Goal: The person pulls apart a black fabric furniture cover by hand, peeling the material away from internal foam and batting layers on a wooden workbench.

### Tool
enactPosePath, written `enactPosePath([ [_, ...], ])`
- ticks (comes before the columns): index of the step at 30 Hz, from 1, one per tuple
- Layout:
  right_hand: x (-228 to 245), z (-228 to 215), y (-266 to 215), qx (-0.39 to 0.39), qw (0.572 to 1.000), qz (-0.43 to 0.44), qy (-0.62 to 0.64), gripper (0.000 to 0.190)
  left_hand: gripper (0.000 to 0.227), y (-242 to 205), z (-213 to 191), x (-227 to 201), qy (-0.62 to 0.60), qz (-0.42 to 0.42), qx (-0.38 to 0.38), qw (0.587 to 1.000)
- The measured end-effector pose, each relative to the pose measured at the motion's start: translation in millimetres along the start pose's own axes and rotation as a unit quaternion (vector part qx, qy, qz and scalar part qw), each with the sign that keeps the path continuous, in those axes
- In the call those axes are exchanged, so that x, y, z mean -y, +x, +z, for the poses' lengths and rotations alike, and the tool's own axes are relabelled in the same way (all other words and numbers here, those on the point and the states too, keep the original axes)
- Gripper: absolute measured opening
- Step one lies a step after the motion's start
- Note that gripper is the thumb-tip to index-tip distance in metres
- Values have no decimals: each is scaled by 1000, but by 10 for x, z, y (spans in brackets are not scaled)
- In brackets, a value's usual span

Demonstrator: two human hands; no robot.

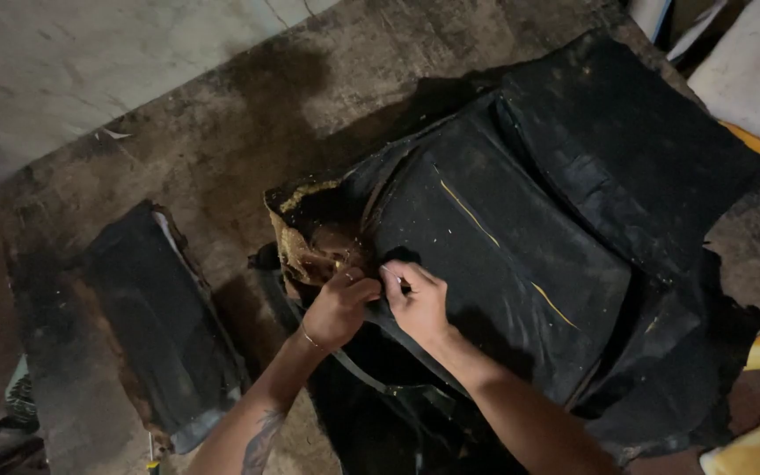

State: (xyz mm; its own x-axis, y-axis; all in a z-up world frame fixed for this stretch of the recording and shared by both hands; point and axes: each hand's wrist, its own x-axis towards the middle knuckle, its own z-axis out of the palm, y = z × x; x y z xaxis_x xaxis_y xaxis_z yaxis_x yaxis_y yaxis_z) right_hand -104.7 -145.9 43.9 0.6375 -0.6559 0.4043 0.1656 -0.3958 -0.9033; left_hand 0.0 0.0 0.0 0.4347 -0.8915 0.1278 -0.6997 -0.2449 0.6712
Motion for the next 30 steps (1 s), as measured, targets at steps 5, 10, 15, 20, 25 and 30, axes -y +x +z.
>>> enactPosePath([
  [5,-151,-42,74,100,992,-38,-61,11,40,22,97,-4,39,37,-59,997],
  [10,-258,-234,79,145,988,20,-48,9,44,-17,214,26,119,55,-95,987],
  [15,-348,-781,403,342,903,202,163,7,17,151,63,-354,183,46,-142,972],
  [20,-513,-767,723,539,831,131,43,13,7,196,180,-405,163,56,-173,970],
  [25,229,-699,952,633,760,45,-140,17,11,142,225,-404,187,29,-158,969],
  [30,306,-799,1240,652,677,-98,-326,28,20,325,-57,-729,277,91,-271,918],
])
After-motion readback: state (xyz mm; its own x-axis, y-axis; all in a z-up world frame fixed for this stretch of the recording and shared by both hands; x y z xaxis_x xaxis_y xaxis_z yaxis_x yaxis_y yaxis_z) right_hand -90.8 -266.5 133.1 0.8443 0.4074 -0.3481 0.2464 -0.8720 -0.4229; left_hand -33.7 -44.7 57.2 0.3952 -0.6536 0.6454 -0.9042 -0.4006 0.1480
